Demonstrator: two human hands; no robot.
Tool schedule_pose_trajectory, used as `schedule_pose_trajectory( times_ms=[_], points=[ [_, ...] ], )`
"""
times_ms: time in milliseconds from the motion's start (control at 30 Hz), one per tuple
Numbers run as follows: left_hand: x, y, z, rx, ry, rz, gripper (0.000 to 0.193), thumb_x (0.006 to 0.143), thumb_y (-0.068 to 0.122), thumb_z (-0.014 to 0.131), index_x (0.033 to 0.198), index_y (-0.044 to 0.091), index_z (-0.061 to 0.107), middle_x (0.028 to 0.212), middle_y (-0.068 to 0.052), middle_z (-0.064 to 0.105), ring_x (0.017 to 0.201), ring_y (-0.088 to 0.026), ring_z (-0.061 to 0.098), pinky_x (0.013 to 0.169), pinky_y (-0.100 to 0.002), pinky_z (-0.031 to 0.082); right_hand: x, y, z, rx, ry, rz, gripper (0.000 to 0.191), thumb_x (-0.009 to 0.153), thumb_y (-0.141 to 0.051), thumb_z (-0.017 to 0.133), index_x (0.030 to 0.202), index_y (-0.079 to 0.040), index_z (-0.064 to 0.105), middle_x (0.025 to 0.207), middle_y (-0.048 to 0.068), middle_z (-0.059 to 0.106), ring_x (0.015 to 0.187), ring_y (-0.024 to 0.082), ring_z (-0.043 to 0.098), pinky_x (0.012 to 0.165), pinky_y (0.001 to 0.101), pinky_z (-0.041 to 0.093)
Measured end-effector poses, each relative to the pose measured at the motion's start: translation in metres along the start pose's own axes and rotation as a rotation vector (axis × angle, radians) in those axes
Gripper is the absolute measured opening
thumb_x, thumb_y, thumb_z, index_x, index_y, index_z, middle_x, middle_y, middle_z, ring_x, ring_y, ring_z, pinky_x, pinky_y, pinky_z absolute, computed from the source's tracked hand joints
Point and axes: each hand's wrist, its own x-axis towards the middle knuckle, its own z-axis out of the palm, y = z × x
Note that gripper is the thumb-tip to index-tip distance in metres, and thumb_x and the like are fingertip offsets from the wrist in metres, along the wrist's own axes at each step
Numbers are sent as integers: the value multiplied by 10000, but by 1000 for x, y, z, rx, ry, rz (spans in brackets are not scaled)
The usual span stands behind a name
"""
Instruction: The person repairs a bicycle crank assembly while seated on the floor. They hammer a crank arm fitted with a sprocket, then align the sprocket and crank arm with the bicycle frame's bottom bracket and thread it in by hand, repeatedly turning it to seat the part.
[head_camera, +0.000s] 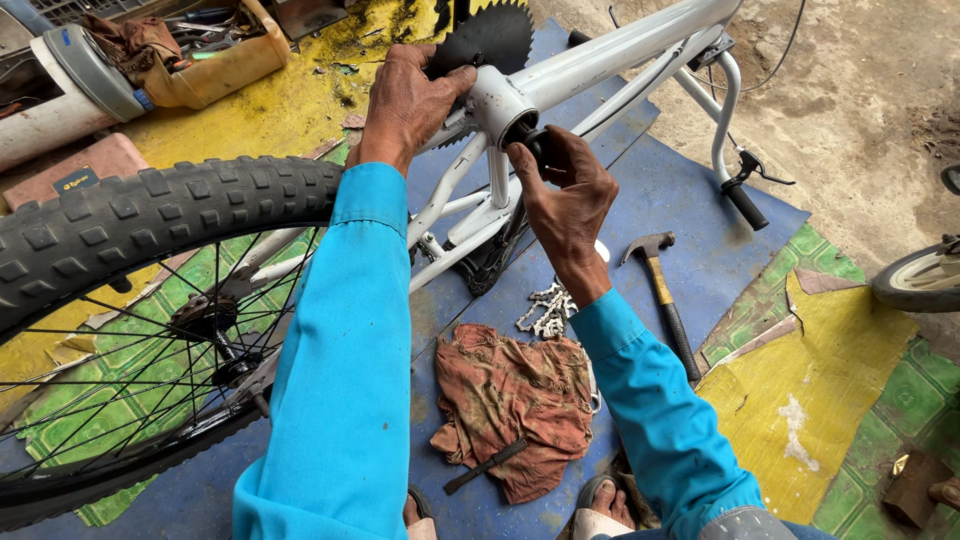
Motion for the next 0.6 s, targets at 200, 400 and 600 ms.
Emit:
schedule_pose_trajectory(
  times_ms=[200,400,600],
  points=[
    [-2,4,-3,15,1,22,576,783,409,808,1216,36,734,1146,-203,764,1017,-309,769,956,-425,593,0,0,-1,-50,-3,-2,376,919,-273,852,1172,-23,730,1006,128,793,910,202,806,827,339,686],
    [-3,7,-3,22,75,74,597,777,387,859,1207,6,694,1106,-232,718,981,-328,742,898,-450,587,1,-10,-1,-53,13,-148,434,882,-162,855,1250,-12,680,1152,168,724,1026,239,764,802,330,641],
    [-8,16,-8,-6,-1,41,407,797,361,802,1103,91,790,1035,-144,792,928,-286,777,893,-441,598,4,-10,-3,-72,-6,-128,446,875,-181,872,1247,-15,690,1110,153,748,1005,227,771,803,335,638]
  ],
)
